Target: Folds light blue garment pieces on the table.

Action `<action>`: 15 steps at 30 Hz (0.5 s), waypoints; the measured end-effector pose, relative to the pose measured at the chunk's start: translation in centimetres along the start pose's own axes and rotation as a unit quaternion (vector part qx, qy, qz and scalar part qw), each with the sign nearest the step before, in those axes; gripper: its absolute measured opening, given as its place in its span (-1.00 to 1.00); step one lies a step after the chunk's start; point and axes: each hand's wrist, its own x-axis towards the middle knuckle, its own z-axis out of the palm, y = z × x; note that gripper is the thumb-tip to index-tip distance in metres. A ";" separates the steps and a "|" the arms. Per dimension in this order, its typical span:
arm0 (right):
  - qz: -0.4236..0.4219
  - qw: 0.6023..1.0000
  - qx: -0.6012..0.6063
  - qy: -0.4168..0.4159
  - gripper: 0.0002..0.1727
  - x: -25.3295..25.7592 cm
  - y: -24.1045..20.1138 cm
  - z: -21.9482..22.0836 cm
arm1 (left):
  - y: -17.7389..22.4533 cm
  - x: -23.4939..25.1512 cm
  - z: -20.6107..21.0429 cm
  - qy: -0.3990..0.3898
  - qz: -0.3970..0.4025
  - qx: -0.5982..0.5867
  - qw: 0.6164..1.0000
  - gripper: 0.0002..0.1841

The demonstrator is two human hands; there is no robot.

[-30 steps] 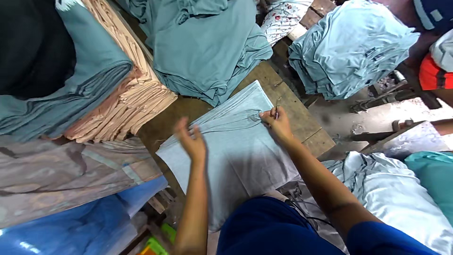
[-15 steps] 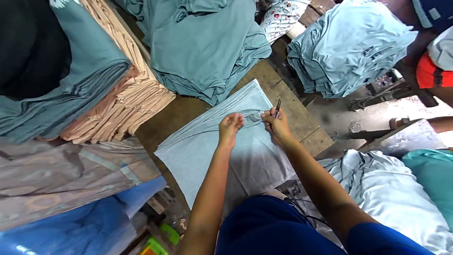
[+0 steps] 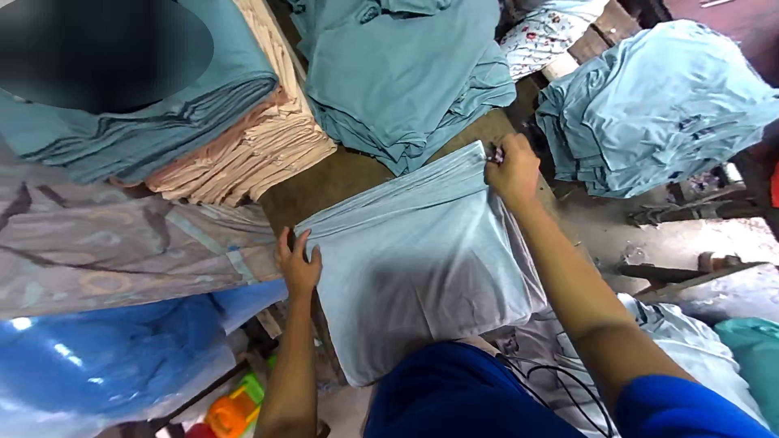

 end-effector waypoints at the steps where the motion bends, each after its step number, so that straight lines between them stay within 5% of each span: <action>1: 0.014 1.000 0.004 0.000 -0.62 1.2 -0.5 0.4 | -0.9 0.2 0.1 -0.010 -0.017 -0.012 1.000 -0.58; 5: 0.093 0.995 0.034 -0.014 -0.61 4.3 -1.5 4.1 | -1.0 3.1 -1.2 -0.034 -0.051 -0.065 0.996 -0.63; 11: 0.158 0.983 0.032 0.092 -0.62 4.0 -3.7 6.5 | 0.7 5.9 -7.8 -0.099 -0.153 -0.017 0.983 -0.68; 15: 0.160 0.977 -0.010 0.143 -0.60 4.6 -3.4 9.8 | -0.4 5.9 -4.6 -0.084 -0.155 -0.045 0.983 -0.70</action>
